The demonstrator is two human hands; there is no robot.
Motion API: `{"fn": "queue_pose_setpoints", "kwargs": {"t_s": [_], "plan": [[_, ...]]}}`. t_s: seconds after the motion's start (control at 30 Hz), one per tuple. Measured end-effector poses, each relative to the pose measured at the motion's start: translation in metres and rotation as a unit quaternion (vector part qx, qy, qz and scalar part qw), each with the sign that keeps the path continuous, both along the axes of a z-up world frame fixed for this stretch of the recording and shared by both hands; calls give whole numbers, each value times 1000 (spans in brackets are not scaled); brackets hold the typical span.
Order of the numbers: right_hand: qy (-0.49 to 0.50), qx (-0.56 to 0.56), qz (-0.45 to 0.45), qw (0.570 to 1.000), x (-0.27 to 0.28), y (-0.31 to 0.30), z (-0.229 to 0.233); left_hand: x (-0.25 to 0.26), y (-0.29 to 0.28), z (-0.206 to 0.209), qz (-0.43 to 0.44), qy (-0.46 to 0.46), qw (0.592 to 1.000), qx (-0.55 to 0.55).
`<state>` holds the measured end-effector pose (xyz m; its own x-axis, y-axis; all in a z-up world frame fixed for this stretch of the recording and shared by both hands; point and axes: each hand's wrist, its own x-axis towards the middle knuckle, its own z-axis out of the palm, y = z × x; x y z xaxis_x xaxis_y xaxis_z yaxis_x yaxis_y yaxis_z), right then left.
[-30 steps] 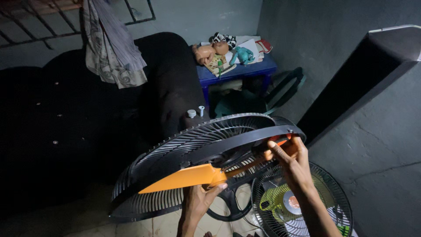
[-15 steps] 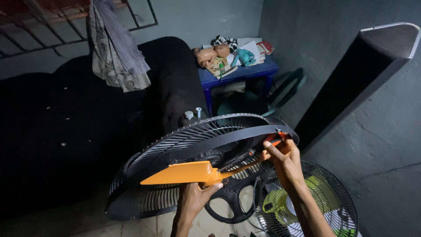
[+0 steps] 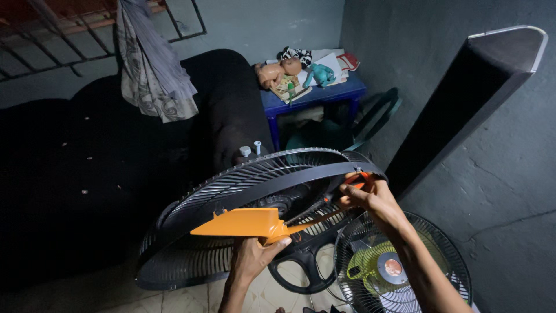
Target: The person uses a screwdriver to tighten screws on the fan blade hub while holding the fan head steady. The person repeatedly adjusts the blade and tightens the central screw to secure the blade to the fan.
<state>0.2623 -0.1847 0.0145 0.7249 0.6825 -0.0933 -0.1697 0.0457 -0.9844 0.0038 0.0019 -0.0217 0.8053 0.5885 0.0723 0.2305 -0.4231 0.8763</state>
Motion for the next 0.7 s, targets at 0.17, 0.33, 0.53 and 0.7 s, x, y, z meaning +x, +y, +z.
{"fn": "queue_pose_setpoints", "kwargs": {"t_s": [0.17, 0.33, 0.53, 0.7], "plan": [[-39, -42, 35, 998, 7, -1, 1, 4, 5, -13, 29, 122, 992, -2], [-64, -17, 124, 990, 18, -13, -3, 6, 8, -16, 33, 86, 995, -32], [-123, -19, 247, 961, 36, -25, -10, 4, 16, -10, 3, 50, 996, -79], [-112, -8, 270, 956, 34, -23, -6, 3, 16, -9, -13, 41, 996, -79]]}}
